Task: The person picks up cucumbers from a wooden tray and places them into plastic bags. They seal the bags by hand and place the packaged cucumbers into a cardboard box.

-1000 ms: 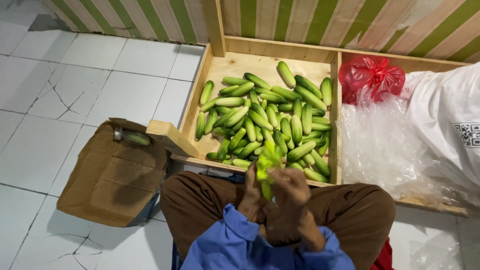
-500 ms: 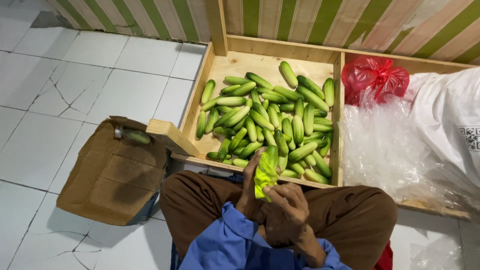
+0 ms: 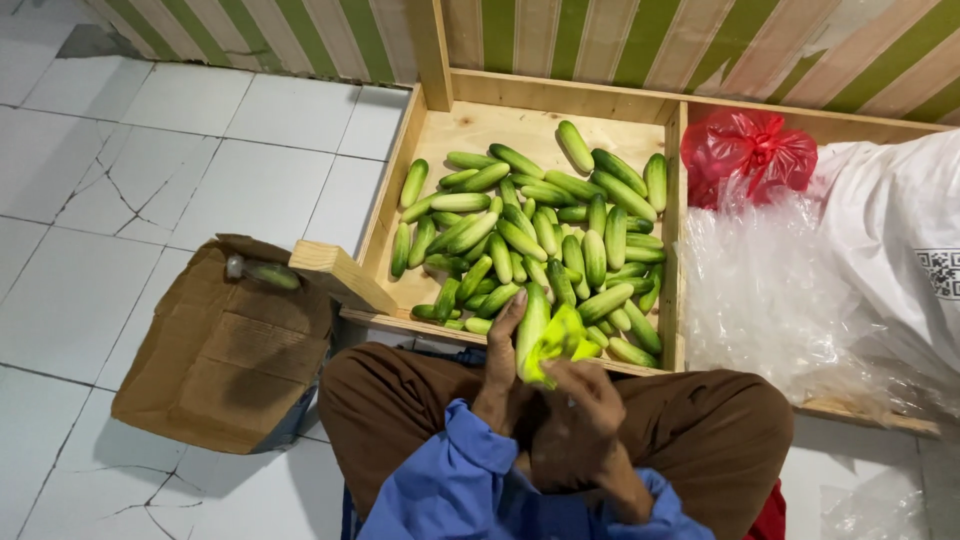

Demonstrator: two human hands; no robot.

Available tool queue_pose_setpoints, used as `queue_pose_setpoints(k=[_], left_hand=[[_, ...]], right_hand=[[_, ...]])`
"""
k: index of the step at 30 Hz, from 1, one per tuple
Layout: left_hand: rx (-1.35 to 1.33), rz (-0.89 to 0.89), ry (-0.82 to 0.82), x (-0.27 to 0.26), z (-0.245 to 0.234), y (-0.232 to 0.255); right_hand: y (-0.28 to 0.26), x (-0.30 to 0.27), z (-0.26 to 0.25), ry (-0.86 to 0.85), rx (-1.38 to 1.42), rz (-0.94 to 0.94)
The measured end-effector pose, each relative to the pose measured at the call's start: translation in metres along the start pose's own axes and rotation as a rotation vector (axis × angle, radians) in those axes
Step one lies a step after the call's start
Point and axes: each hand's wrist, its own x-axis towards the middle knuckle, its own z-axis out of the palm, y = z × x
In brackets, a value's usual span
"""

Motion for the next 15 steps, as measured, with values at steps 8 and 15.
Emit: queue_pose_setpoints(k=[8,15], left_hand=[[-0.012,-0.067,0.046,-0.005,0.002,-0.013],[0.048,-0.015,0.072,-0.011,0.020,0.005]], right_hand=[[0.050,0.031,0.008,-0.040,0.027,0.114],[0.037,0.027,0.003,-0.051,-0.044,0.033]])
